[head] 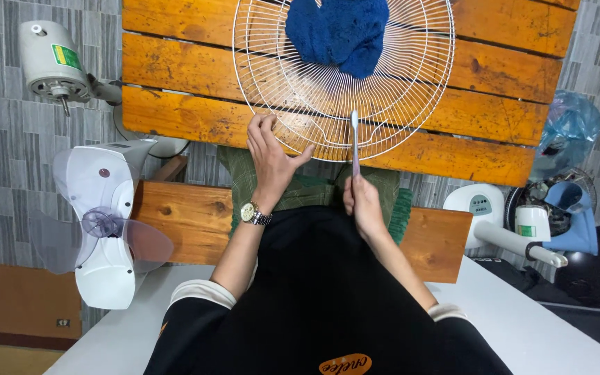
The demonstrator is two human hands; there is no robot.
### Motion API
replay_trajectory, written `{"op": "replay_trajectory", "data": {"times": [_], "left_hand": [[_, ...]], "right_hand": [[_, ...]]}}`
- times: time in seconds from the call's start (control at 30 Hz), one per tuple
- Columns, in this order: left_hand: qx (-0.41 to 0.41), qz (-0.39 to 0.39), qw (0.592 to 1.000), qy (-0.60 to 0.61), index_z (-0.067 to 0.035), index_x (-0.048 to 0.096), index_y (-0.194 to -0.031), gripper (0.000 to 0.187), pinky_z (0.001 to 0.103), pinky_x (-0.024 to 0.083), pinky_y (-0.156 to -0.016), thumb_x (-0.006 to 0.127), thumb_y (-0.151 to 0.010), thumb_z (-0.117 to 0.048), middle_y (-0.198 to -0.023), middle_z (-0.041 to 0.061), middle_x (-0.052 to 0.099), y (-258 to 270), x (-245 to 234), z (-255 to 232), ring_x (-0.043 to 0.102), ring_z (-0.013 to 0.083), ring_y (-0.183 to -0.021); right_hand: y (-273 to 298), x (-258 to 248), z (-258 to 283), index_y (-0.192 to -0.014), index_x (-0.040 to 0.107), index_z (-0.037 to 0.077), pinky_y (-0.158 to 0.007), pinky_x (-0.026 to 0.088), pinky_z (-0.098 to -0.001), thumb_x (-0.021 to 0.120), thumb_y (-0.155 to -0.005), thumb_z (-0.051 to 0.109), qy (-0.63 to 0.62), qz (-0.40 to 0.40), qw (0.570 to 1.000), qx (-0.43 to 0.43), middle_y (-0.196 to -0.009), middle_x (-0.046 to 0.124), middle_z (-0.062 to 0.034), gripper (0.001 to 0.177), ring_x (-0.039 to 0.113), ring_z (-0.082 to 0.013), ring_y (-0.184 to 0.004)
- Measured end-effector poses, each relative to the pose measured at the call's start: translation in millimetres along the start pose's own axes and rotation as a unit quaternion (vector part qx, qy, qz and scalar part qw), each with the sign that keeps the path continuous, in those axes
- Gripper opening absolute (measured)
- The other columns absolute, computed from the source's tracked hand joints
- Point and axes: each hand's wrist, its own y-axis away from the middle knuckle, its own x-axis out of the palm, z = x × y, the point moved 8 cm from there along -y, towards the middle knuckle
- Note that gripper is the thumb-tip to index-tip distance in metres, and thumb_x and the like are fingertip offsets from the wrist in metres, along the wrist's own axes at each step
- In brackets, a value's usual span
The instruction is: Cleaning a fan grill with a toothbrush
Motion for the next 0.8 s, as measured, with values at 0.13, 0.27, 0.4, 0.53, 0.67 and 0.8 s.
{"op": "replay_trajectory", "data": {"times": [0.13,0.27,0.4,0.53,0.67,0.8], "left_hand": [[0.003,0.000,1.000,0.000,-0.006,0.042,-0.134,0.094,0.048,0.038,-0.096,0.096,-0.063,-0.036,-0.128,0.017,0.039,0.6,-1.4,-2.1,0.045,0.0396,-0.118],[-0.004,-0.002,1.000,0.002,-0.006,0.042,-0.134,0.094,0.048,0.038,-0.096,0.096,-0.063,-0.037,-0.129,0.017,0.040,0.3,-0.1,0.8,0.046,0.0394,-0.118],[0.001,-0.002,1.000,0.005,-0.006,0.043,-0.134,0.092,0.048,0.038,-0.096,0.096,-0.064,-0.035,-0.129,0.017,0.039,1.0,1.4,2.6,0.045,0.0395,-0.117],[0.001,0.001,1.000,0.000,-0.005,0.042,-0.134,0.094,0.049,0.038,-0.097,0.096,-0.063,-0.036,-0.129,0.017,0.039,1.8,0.0,0.6,0.045,0.0401,-0.118],[0.001,-0.003,1.000,-0.008,-0.006,0.043,-0.133,0.094,0.049,0.038,-0.097,0.096,-0.062,-0.036,-0.130,0.017,0.040,0.5,-0.6,0.2,0.046,0.0402,-0.119],[-0.001,-0.001,1.000,0.002,-0.006,0.043,-0.133,0.091,0.048,0.038,-0.097,0.096,-0.064,-0.034,-0.128,0.016,0.039,0.1,-0.9,-2.3,0.045,0.0393,-0.118]], "right_hand": [[-7.0,8.5,2.8,-0.093,0.053,0.009,-0.034,0.022,-0.0196,0.032,-0.115,0.036,-0.059,0.008,0.998,0.007,-0.056,0.028,0.0056,0.040,0.025,-0.0036,-0.038],[14.8,-2.3,-23.0,-0.089,0.055,0.010,-0.035,0.030,-0.0197,0.033,-0.114,0.038,-0.007,0.002,0.999,0.033,-0.054,0.034,0.0045,0.043,0.033,-0.0055,-0.037],[16.7,-6.0,-17.4,-0.089,0.053,0.009,-0.034,0.028,-0.0205,0.034,-0.114,0.035,-0.014,-0.004,0.999,0.045,-0.053,0.032,0.0036,0.041,0.030,-0.0067,-0.036],[-6.1,12.3,11.5,-0.092,0.053,0.010,-0.034,0.026,-0.0194,0.033,-0.114,0.032,-0.040,0.002,0.999,0.020,-0.053,0.031,0.0046,0.038,0.029,-0.0057,-0.036],[0.4,13.7,1.2,-0.092,0.052,0.011,-0.033,0.025,-0.0190,0.032,-0.114,0.034,-0.047,0.012,0.999,0.025,-0.054,0.028,0.0055,0.038,0.027,-0.0043,-0.036],[24.9,2.1,-21.2,-0.090,0.053,0.012,-0.035,0.024,-0.0180,0.036,-0.113,0.035,-0.022,0.014,0.998,0.058,-0.054,0.028,0.0059,0.037,0.025,-0.0031,-0.038]]}}
